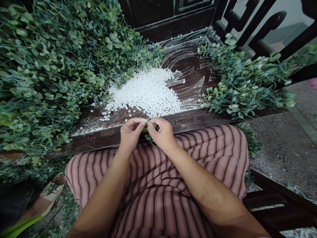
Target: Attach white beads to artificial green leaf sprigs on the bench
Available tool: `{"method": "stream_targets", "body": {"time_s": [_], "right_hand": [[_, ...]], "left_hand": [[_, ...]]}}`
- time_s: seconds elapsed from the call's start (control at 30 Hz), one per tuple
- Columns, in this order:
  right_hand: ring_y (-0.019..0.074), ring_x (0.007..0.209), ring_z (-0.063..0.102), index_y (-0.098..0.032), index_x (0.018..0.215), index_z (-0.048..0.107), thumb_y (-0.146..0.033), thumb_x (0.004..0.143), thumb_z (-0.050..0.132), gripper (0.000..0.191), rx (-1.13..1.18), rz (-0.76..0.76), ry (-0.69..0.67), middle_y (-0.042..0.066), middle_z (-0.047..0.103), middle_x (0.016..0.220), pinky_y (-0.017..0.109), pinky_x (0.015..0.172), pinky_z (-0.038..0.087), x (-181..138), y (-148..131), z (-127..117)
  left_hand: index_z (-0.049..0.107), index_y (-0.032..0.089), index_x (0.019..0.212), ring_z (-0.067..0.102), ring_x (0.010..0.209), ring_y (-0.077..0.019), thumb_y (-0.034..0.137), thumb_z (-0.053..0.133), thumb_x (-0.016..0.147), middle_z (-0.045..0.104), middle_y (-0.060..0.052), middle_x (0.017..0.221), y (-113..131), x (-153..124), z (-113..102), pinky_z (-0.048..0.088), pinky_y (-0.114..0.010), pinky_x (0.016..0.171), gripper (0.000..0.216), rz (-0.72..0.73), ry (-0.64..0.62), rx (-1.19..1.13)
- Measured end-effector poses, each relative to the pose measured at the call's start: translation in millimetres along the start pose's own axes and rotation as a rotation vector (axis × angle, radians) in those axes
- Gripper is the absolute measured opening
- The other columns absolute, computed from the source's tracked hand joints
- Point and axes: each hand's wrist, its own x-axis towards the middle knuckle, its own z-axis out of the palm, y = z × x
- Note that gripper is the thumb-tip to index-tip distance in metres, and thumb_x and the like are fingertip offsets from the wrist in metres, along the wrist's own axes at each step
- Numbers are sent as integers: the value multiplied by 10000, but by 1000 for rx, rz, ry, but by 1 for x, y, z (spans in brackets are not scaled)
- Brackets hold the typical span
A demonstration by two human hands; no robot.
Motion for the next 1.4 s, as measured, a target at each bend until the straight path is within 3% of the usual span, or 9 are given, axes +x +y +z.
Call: {"method": "stream_targets", "body": {"time_s": [0.3, 0.5, 0.73, 0.83, 1.03, 1.2, 1.4], "right_hand": [[116, 567, 440, -177, 592, 494, -305, 756, 484, 208, 41, 19, -24, -12, 477, 573, 241, 573, 364, 2, 0, 0], [132, 636, 508, -173, 702, 546, -418, 781, 518, 259, 219, 57, -17, 4, 547, 651, 261, 649, 422, 7, 4, -1], [130, 639, 543, -189, 710, 524, -502, 762, 565, 320, 407, 85, 91, -2, 563, 665, 272, 663, 466, 7, 7, -1], [124, 631, 548, -193, 727, 509, -520, 743, 577, 334, 455, 120, 111, -14, 548, 656, 264, 647, 469, 7, 5, -4], [112, 648, 502, -184, 796, 534, -402, 639, 698, 314, 274, 85, -68, -19, 514, 716, 251, 646, 434, 6, 4, -12], [164, 807, 536, -173, 811, 577, -306, 688, 644, 193, 136, -63, -212, 30, 556, 817, 298, 765, 427, 7, 6, -15], [156, 731, 524, -159, 764, 579, -264, 779, 522, 120, 91, -101, -244, 31, 566, 731, 278, 688, 416, 5, 4, -11]], "left_hand": [[657, 160, 728, 606, 707, -120, 260, 661, 675, 670, -23, 742, 0, 1, 1, 490, -252, 710, 113, 28, -37, -11], [646, 165, 923, 613, 806, -131, 294, 658, 682, 673, -58, 902, 0, -4, -6, 490, -273, 769, 274, -6, 181, 21], [665, 152, 899, 577, 663, -117, 220, 700, 612, 663, -33, 785, 12, -8, -2, 481, -254, 657, 297, -177, -76, 149], [676, 149, 827, 553, 622, -100, 191, 678, 616, 657, -17, 725, 14, -9, 0, 461, -235, 633, 215, -193, -106, 122], [651, 152, 698, 567, 649, -115, 222, 668, 617, 648, -17, 684, 13, -8, -2, 459, -242, 657, 108, -88, -23, 80], [647, 155, 743, 537, 637, -104, 222, 640, 634, 616, -17, 707, 13, -7, -3, 441, -230, 631, 128, -13, 41, 164], [631, 163, 860, 480, 562, -66, 159, 620, 639, 570, 16, 676, 19, -8, -2, 409, -190, 564, 221, 9, 79, 192]]}}
